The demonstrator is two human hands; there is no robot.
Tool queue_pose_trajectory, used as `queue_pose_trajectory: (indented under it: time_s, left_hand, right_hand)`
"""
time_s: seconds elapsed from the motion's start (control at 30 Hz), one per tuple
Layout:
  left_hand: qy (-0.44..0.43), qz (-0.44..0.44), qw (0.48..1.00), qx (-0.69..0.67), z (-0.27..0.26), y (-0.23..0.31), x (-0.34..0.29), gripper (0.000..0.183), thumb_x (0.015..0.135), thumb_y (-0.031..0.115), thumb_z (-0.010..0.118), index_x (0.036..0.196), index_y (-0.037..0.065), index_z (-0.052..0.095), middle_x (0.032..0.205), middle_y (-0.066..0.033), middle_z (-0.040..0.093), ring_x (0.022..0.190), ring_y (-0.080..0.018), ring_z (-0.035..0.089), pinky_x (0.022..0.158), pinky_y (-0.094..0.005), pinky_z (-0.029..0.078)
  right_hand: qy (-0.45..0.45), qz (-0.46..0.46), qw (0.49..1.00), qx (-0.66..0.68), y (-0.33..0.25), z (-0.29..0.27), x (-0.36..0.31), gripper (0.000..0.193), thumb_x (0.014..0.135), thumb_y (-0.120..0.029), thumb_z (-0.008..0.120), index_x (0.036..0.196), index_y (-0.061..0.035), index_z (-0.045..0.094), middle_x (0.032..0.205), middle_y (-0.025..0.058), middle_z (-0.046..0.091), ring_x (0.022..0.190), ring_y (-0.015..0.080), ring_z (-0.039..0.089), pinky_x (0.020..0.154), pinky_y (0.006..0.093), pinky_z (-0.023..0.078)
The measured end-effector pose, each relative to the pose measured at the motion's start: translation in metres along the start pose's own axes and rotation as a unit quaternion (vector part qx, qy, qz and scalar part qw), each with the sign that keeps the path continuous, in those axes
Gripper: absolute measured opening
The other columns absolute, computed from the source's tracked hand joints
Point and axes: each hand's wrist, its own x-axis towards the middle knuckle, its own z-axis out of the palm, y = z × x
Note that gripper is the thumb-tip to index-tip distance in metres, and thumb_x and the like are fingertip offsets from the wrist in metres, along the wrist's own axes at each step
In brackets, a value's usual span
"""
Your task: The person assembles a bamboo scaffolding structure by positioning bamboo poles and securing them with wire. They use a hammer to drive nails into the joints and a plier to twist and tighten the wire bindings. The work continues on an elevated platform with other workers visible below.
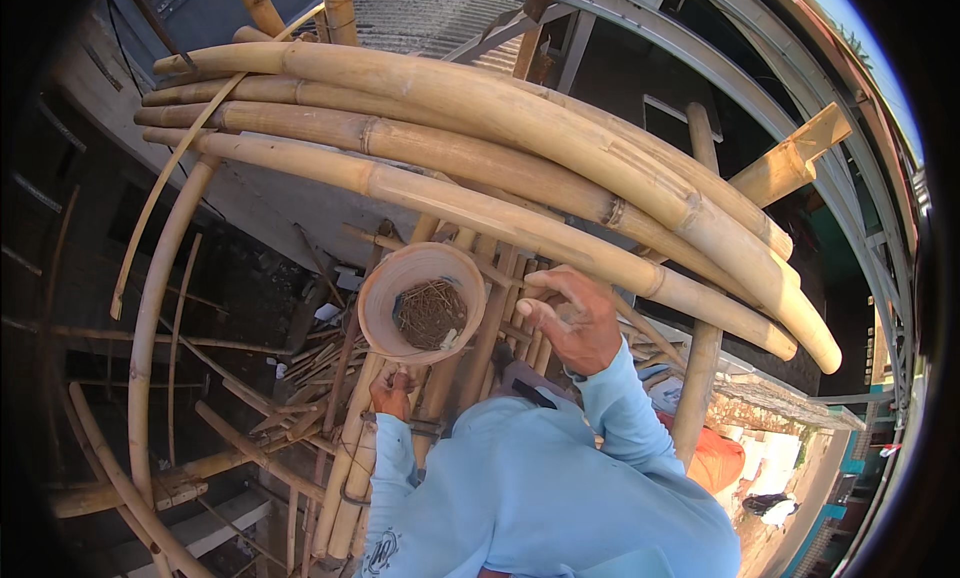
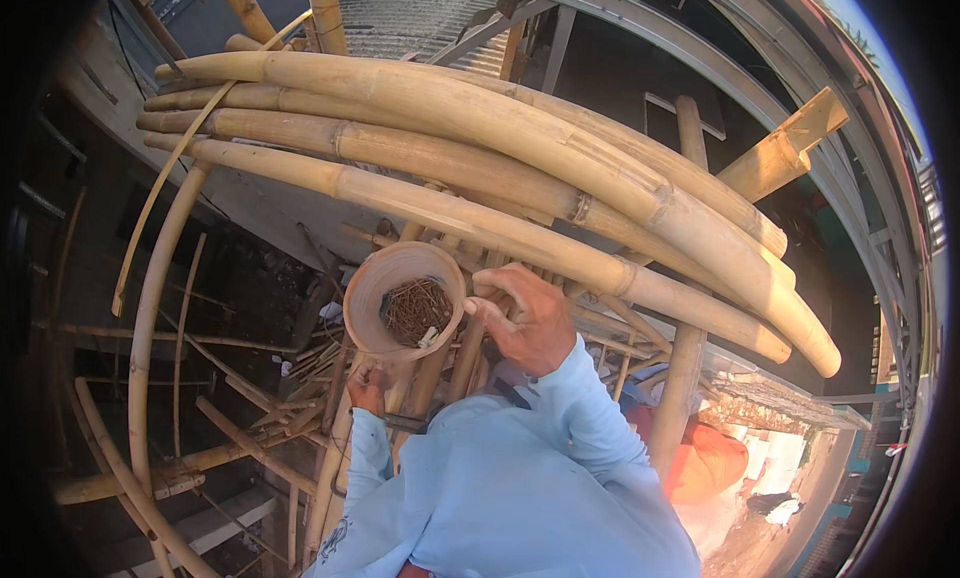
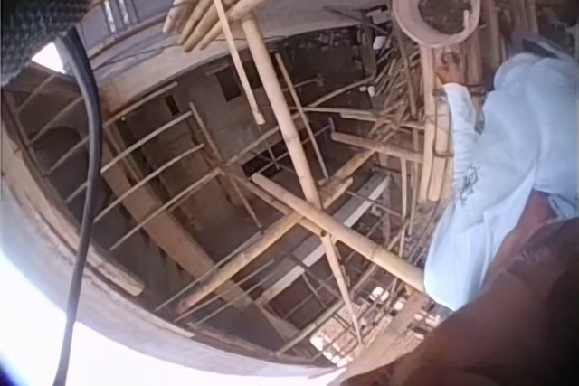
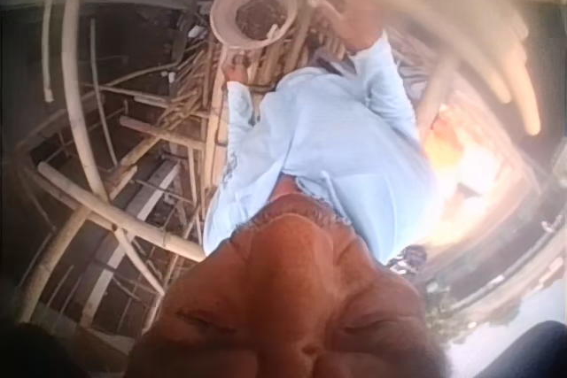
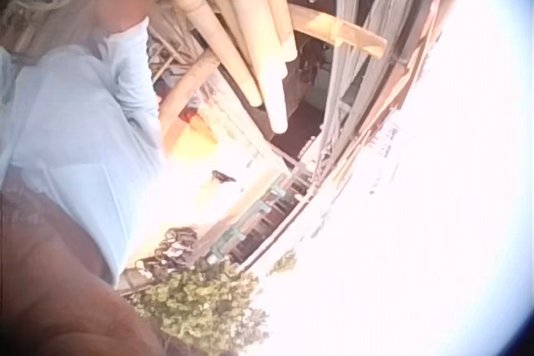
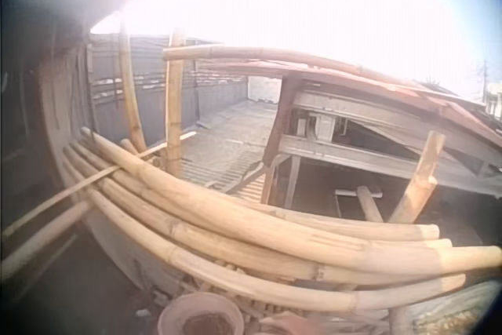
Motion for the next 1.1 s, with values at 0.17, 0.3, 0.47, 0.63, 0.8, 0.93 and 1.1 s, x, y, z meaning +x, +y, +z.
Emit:
queue_pose_trajectory:
  time_s: [0.17, 0.3, 0.47, 0.63, 0.8, 0.93, 1.1]
  left_hand:
    - [0.103, 0.008, 0.994, -0.034, 0.008, 0.030, -0.006, 0.024, 0.098, 0.020, 0.065, 0.105, -0.003, 0.064, 0.085, -0.0092, 0.069, 0.070, -0.0172, 0.068, 0.067, -0.0298, 0.056]
    - [0.151, 0.020, 0.987, -0.052, -0.007, 0.023, -0.013, 0.022, 0.098, 0.020, 0.066, 0.104, -0.001, 0.065, 0.085, -0.0090, 0.069, 0.069, -0.0164, 0.067, 0.065, -0.0289, 0.055]
    - [0.196, -0.016, 0.979, -0.047, -0.021, 0.008, -0.032, 0.020, 0.098, 0.020, 0.067, 0.101, 0.000, 0.065, 0.084, -0.0081, 0.069, 0.068, -0.0157, 0.067, 0.065, -0.0279, 0.055]
    - [0.253, 0.123, 0.958, 0.050, -0.018, 0.020, 0.003, 0.024, 0.098, 0.021, 0.068, 0.106, -0.002, 0.067, 0.096, -0.0114, 0.066, 0.083, -0.0177, 0.065, 0.073, -0.0303, 0.054]
    - [0.214, 0.127, 0.933, 0.260, -0.005, 0.025, 0.036, 0.031, 0.095, 0.021, 0.071, 0.112, -0.005, 0.071, 0.147, -0.0267, 0.043, 0.136, -0.0309, 0.046, 0.109, -0.0399, 0.040]
    - [0.223, 0.029, 0.972, 0.073, 0.013, 0.001, 0.060, 0.027, 0.096, 0.016, 0.069, 0.112, -0.005, 0.071, 0.130, -0.0225, 0.056, 0.119, -0.0273, 0.054, 0.099, -0.0352, 0.044]
    - [0.172, 0.002, 0.970, -0.171, 0.011, -0.002, 0.048, 0.024, 0.099, 0.012, 0.066, 0.112, -0.007, 0.069, 0.089, -0.0104, 0.070, 0.081, -0.0170, 0.067, 0.077, -0.0242, 0.052]
  right_hand:
    - [0.209, -0.154, 0.917, -0.302, 0.008, -0.075, 0.086, 0.030, 0.087, -0.017, 0.080, 0.109, -0.0010, 0.069, 0.100, 0.0164, 0.069, 0.086, 0.0300, 0.068, 0.077, 0.0364, 0.055]
    - [0.160, -0.196, 0.870, -0.422, 0.048, -0.075, 0.119, 0.029, 0.086, -0.017, 0.080, 0.108, -0.0014, 0.068, 0.097, 0.0164, 0.069, 0.084, 0.0318, 0.067, 0.078, 0.0379, 0.055]
    - [0.201, -0.288, 0.936, -0.008, 0.023, -0.015, 0.051, 0.017, 0.087, -0.004, 0.076, 0.097, -0.0012, 0.063, 0.085, 0.0146, 0.067, 0.078, 0.0291, 0.066, 0.069, 0.0379, 0.054]
    - [-0.076, 0.001, 0.995, -0.059, 0.148, 0.108, -0.017, 0.033, 0.087, -0.017, 0.075, 0.111, 0.0019, 0.063, 0.099, 0.0204, 0.067, 0.092, 0.0380, 0.066, 0.083, 0.0437, 0.054]
    - [-0.221, 0.223, 0.911, -0.267, 0.316, 0.160, -0.042, 0.062, 0.088, -0.030, 0.075, 0.135, 0.0022, 0.052, 0.136, 0.0262, 0.053, 0.130, 0.0417, 0.050, 0.111, 0.0497, 0.041]
    - [-0.285, 0.230, 0.877, -0.310, 0.369, 0.188, -0.005, 0.074, 0.088, -0.033, 0.076, 0.146, -0.0008, 0.042, 0.152, 0.0253, 0.041, 0.142, 0.0383, 0.040, 0.119, 0.0478, 0.034]
    - [-0.314, 0.249, 0.851, -0.341, 0.392, 0.229, 0.017, 0.070, 0.092, -0.033, 0.069, 0.148, -0.0028, 0.040, 0.152, 0.0248, 0.043, 0.141, 0.0383, 0.043, 0.118, 0.0482, 0.035]
